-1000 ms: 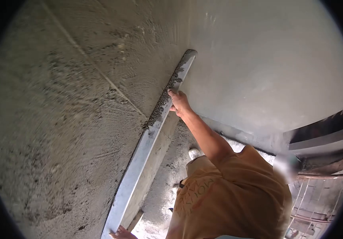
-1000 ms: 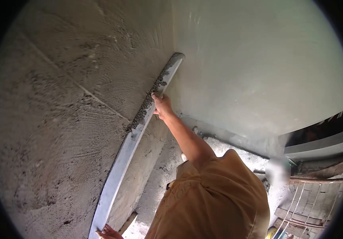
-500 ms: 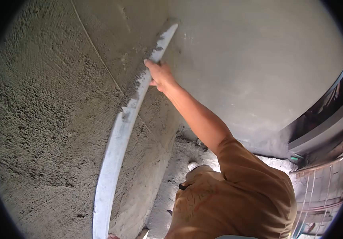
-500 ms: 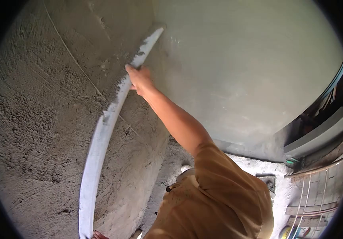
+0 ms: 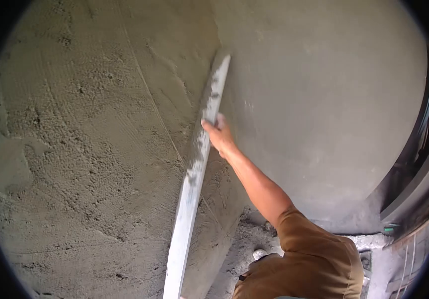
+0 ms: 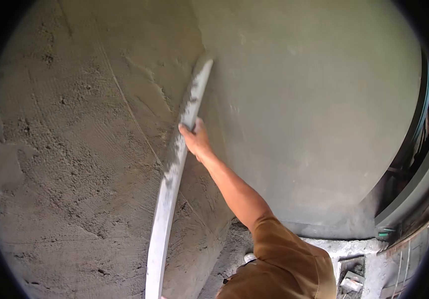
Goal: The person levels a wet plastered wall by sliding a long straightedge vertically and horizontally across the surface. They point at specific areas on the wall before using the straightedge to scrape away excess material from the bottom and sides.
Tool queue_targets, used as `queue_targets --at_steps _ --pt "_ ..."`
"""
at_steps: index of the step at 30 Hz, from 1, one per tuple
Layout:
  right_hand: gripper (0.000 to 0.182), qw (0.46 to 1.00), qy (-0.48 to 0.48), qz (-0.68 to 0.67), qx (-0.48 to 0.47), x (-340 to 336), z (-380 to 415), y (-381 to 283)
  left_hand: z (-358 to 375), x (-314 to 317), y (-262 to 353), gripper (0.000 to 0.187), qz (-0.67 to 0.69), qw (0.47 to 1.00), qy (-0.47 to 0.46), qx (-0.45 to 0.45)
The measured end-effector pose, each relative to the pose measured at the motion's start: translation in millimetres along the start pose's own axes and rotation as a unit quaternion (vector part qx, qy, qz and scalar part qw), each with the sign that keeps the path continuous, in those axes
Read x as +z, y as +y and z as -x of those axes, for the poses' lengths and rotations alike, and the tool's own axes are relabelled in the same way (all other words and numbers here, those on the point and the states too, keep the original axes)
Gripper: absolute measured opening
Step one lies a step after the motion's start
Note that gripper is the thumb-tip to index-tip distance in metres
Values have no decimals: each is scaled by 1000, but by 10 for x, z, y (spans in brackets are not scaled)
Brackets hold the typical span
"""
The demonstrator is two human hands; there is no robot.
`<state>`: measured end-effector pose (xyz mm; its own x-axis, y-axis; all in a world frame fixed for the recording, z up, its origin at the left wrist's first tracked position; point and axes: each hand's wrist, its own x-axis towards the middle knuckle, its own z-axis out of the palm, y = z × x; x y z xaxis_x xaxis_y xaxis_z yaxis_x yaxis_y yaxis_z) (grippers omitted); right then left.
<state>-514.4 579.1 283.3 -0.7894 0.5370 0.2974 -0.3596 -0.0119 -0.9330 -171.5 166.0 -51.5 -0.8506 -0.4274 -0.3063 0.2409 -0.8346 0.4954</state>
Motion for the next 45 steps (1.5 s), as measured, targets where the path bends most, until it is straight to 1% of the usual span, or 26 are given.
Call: queue_targets --at_steps 1,2,4,5,8,9,10,12,14,16,17,19,20,21,22,24,25,26,28,29,32,34,36,37,42,45 --pt "58 996 -33 9 -78 29 -149 -29 5 129 -94 41 13 999 -22 -30" --pt "58 996 -33 10 -84 97 -194 -14 4 330 -195 37 31 996 -37 -71" --pt "70 973 27 -18 -229 264 -331 -45 28 691 -339 31 71 983 -69 -154" --pt "76 967 69 49 -240 296 -449 -102 44 870 -390 27 93 974 -84 -191" --pt "76 955 78 72 -277 387 -676 -720 153 1432 -491 18 147 942 -126 -275" --pt "76 953 61 50 -293 414 -722 -986 195 1658 -548 15 164 932 -137 -293" --pt "76 950 46 27 -309 438 -793 -1277 295 1950 -584 26 161 937 -132 -281" --pt "76 945 51 50 -319 491 -1122 -1765 169 2202 -914 35 189 934 -175 -249" --pt "76 934 64 79 -344 542 -1541 -2181 245 2718 -1041 35 163 922 -210 -281" --pt "78 932 69 108 -339 531 -1661 -2529 245 3164 -1164 35 184 915 -235 -272" --pt "78 932 71 108 -339 548 -1758 -2606 228 3285 -1225 35 207 906 -256 -266" --pt "75 936 99 141 -306 575 -1924 -2588 -37 3332 -1376 35 216 908 -237 -270" --pt "75 938 100 143 -300 579 -1973 -2495 -181 3332 -1441 35 230 909 -216 -272" --pt "76 943 96 117 -295 537 -2007 -2364 -263 3272 -1471 37 246 898 -247 -269" --pt "77 948 92 93 -290 481 -2036 -2224 -329 3137 -1525 40 235 901 -265 -250" --pt "78 950 101 104 -275 402 -1952 -1961 -290 2950 -1446 42 220 903 -272 -249" --pt "79 949 108 134 -265 377 -1847 -1859 -387 2749 -1451 43 214 894 -271 -285" --pt "80 946 117 163 -254 367 -1759 -1750 -437 2611 -1492 43 211 896 -262 -289" --pt "80 947 117 148 -259 331 -1755 -1410 -489 2364 -1519 43 198 907 -192 -318" --pt "80 945 115 157 -263 302 -1698 -1297 -506 2267 -1511 43 198 905 -181 -330" --pt "77 947 126 158 -251 257 -1443 -982 -544 1975 -1477 43 160 912 -197 -321" --pt "76 958 117 121 -233 241 -1324 -757 -568 1766 -1442 40 142 914 -185 -332" --pt "76 952 120 149 -238 205 -1141 -551 -582 1628 -1361 36 130 930 -140 -314" --pt "76 949 127 156 -244 205 -1071 -433 -599 1528 -1334 35 116 927 -140 -329" --pt "77 948 145 156 -237 155 -720 184 -713 945 -1341 36 96 935 -112 -323" --pt "75 958 130 143 -214 137 -503 411 -786 623 -1327 38 79 939 -97 -319"
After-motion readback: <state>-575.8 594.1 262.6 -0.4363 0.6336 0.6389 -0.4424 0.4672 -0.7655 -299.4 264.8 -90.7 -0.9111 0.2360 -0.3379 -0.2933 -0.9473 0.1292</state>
